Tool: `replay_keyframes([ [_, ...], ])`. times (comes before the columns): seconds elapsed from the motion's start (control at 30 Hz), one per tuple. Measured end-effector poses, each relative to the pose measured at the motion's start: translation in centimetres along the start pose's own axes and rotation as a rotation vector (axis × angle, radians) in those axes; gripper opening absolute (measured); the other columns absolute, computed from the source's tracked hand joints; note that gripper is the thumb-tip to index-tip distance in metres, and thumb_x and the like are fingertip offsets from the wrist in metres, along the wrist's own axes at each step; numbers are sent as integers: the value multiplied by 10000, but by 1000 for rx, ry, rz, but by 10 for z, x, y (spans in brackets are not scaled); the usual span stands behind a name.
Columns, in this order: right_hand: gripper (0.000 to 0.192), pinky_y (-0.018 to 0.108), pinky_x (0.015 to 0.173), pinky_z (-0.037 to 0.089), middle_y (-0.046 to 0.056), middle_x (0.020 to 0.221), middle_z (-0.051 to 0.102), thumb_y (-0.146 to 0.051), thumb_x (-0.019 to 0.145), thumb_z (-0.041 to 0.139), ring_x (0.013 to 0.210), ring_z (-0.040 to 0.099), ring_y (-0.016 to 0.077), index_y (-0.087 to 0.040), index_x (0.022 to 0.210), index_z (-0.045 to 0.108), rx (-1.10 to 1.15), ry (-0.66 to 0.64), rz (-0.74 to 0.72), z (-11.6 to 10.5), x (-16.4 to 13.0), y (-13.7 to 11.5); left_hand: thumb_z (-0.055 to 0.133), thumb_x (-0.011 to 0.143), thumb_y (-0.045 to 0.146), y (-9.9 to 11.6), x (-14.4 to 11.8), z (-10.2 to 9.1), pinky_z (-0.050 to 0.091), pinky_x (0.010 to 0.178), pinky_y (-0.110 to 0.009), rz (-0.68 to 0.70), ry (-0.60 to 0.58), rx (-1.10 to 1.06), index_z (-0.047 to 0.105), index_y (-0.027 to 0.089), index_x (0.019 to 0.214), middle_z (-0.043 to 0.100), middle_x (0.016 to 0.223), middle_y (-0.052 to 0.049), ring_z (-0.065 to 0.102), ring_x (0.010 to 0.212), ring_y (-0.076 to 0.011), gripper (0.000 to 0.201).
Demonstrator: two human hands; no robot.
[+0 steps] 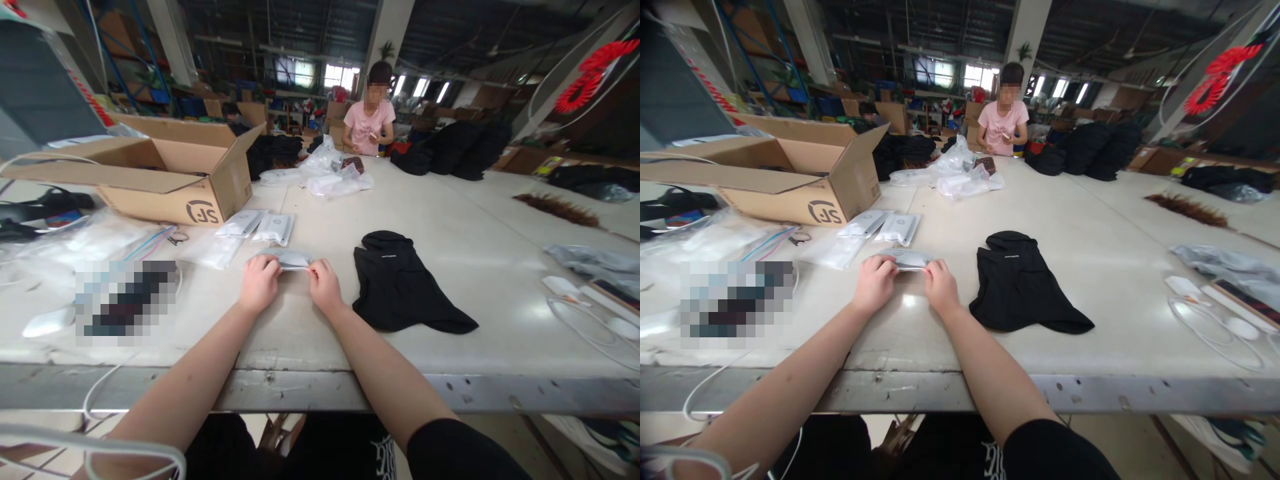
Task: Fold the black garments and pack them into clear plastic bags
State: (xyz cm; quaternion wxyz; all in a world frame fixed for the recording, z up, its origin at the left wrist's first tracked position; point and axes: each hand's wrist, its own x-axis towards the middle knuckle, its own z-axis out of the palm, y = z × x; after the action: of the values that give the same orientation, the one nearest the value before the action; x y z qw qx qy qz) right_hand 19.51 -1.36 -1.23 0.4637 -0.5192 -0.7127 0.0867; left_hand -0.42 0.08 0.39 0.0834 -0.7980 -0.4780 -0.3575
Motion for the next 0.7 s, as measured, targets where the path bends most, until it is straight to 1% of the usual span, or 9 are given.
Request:
replay_keyframes([
  [0.1,195,294,763,429,43,898,566,-262,969,445,830,538,194,-220,837,582,-11,113,141,-1,4,5,519,922,240,-8,3,3,411,902,-444,-92,27,20,620,214,859,654,1132,-95,553,1067,-277,122],
  [0.17,184,298,764,418,37,889,562,-261,955,451,823,526,194,-223,823,573,-48,174,238,-4,6,7,513,918,231,-11,5,6,429,895,-431,-123,21,-10,614,211,871,648,1133,-99,560,1058,-273,113],
  [0.27,163,301,769,409,30,881,564,-267,936,463,816,516,194,-227,813,562,-92,227,356,-7,9,11,485,914,202,-15,5,11,454,895,-408,-118,16,-74,599,208,870,646,1099,-102,573,1040,-259,123],
  [0.43,122,303,783,434,29,870,590,-288,903,477,828,546,197,-234,809,533,-75,302,490,-8,13,21,452,912,173,-18,3,13,482,892,-379,-141,93,-190,574,213,875,633,999,-93,585,1006,-242,133],
  [0.53,112,289,729,477,17,888,614,-317,911,460,760,600,175,-241,873,533,83,338,572,-7,17,28,449,935,196,-18,2,10,496,881,-369,-107,122,-245,562,214,903,621,981,-87,590,981,-230,120],
  [0.63,164,270,613,510,10,944,631,-364,927,453,640,647,146,-261,1036,521,392,370,702,-5,20,24,455,953,219,-14,0,8,499,902,-379,-6,119,-262,552,210,962,620,1009,-96,590,998,-228,97],
  [0.7,263,286,586,539,23,948,646,-428,927,485,615,672,156,-265,1133,497,645,383,830,1,17,11,459,957,226,-9,-2,9,499,916,-397,73,92,-239,544,204,999,626,1035,-110,592,1023,-237,97],
])
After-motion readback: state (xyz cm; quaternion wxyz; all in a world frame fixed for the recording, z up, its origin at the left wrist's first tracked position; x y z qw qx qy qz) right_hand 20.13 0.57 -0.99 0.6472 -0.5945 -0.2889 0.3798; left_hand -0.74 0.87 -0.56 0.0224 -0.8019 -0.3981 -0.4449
